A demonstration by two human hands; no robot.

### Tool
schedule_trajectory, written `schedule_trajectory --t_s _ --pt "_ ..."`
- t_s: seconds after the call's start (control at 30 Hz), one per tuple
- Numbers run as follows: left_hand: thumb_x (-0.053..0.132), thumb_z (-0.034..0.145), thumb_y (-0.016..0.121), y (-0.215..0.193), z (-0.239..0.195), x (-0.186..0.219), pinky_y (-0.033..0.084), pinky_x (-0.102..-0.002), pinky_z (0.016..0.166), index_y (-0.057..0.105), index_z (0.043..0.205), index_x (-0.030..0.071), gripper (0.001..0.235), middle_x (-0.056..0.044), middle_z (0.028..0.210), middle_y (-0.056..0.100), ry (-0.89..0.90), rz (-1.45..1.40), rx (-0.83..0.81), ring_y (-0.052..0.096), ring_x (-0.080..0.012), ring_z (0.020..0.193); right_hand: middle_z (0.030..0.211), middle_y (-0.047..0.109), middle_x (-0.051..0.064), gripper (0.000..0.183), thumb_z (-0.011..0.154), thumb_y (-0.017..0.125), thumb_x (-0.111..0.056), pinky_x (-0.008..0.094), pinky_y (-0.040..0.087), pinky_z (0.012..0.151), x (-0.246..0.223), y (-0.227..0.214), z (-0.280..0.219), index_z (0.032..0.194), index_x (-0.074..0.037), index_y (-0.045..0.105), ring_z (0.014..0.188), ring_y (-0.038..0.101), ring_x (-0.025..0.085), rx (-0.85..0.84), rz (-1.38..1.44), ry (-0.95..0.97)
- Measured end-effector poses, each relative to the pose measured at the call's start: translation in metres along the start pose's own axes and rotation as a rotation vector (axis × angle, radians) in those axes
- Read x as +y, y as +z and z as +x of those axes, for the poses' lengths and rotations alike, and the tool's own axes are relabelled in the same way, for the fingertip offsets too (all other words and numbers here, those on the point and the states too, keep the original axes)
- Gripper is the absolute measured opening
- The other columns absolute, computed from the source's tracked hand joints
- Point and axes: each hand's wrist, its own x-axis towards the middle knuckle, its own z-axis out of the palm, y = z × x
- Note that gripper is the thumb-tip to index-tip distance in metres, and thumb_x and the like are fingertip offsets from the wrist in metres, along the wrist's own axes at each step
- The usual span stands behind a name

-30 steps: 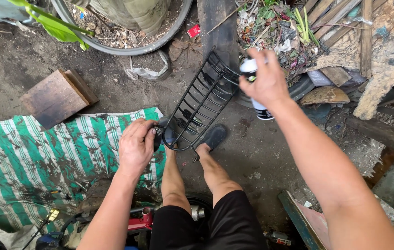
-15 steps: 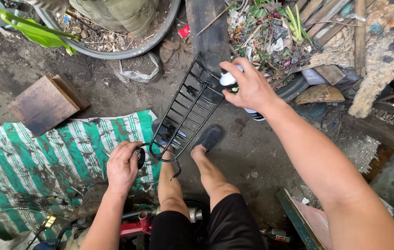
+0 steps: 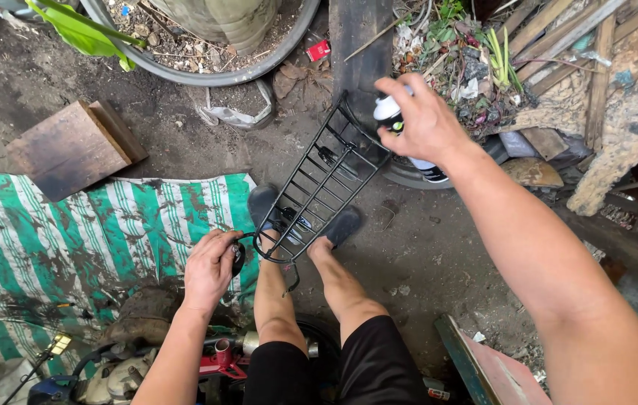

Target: The person spray paints a black metal rack with a white spray can. They hold the can in their right hand and the cap in their left, moving the can back and forth to apply paint to the rack's surface.

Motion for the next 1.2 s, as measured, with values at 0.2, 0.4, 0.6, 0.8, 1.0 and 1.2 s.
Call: schedule_trajectory --t_s 0.2,0.4,0.6,0.8,1.0,1.2 --pt "0.013 0.113 0.06 0.013 -0.013 -0.02 0.058 -0.046 0.108 0.077 0.137 0.014 0.03 -0.007 0.124 0.083 -0.043 0.025 -0.02 0.07 -0.0341 0.127 0.151 0.047 0.02 0.082 0.095 0.085 -0.031 0.059 0.059 0.095 -0.004 0.017 0.021 0.166 -0.015 0.047 0.114 0.066 0.041 -0.153 -0.044 -0.125" --pt "0.012 0.112 0.062 0.015 -0.015 -0.028 0.058 -0.045 0.108 0.076 0.137 0.013 0.029 -0.005 0.125 0.082 -0.009 0.032 -0.043 0.07 -0.0299 0.124 0.159 0.045 0.026 0.089 0.092 0.087 -0.029 0.057 0.053 0.112 0.007 0.002 0.033 0.169 -0.016 0.044 0.128 0.06 0.041 -0.171 -0.074 0.122" --pt "0.015 0.113 0.06 0.018 -0.018 -0.039 0.056 -0.046 0.11 0.076 0.14 0.015 0.031 -0.004 0.127 0.082 -0.033 0.034 -0.086 0.069 -0.0299 0.127 0.159 0.047 0.028 0.084 0.094 0.089 -0.027 0.06 0.055 0.112 0.014 -0.013 0.014 0.167 -0.01 0.051 0.133 0.061 0.049 0.0 -0.019 0.084" --pt "0.013 0.11 0.063 0.021 -0.018 -0.047 0.056 -0.047 0.112 0.076 0.142 0.019 0.035 -0.005 0.13 0.082 -0.067 0.039 -0.122 0.069 -0.0312 0.13 0.111 0.087 0.022 0.034 0.086 0.095 -0.022 0.072 0.088 0.113 0.204 -0.071 -0.104 0.113 -0.005 0.084 0.107 0.094 0.049 1.39 1.408 0.411" --pt "0.016 0.105 0.069 0.039 -0.023 -0.061 0.06 -0.045 0.105 0.083 0.13 0.027 0.031 0.006 0.121 0.086 -0.104 0.016 0.015 0.076 -0.0251 0.123 0.105 0.054 0.004 0.015 0.101 0.062 -0.014 0.056 0.055 0.103 0.021 -0.068 -0.132 0.109 -0.018 0.049 0.105 0.06 0.03 1.259 1.128 0.438" --pt "0.015 0.106 0.069 0.044 -0.02 -0.06 0.06 -0.045 0.108 0.082 0.132 0.027 0.032 0.005 0.121 0.086 -0.141 0.014 0.026 0.075 -0.0248 0.126 0.153 0.074 0.012 0.051 0.113 0.102 -0.04 0.067 0.054 0.14 0.247 -0.019 -0.226 0.143 -0.016 0.068 0.148 0.076 0.037 1.441 1.345 0.196"
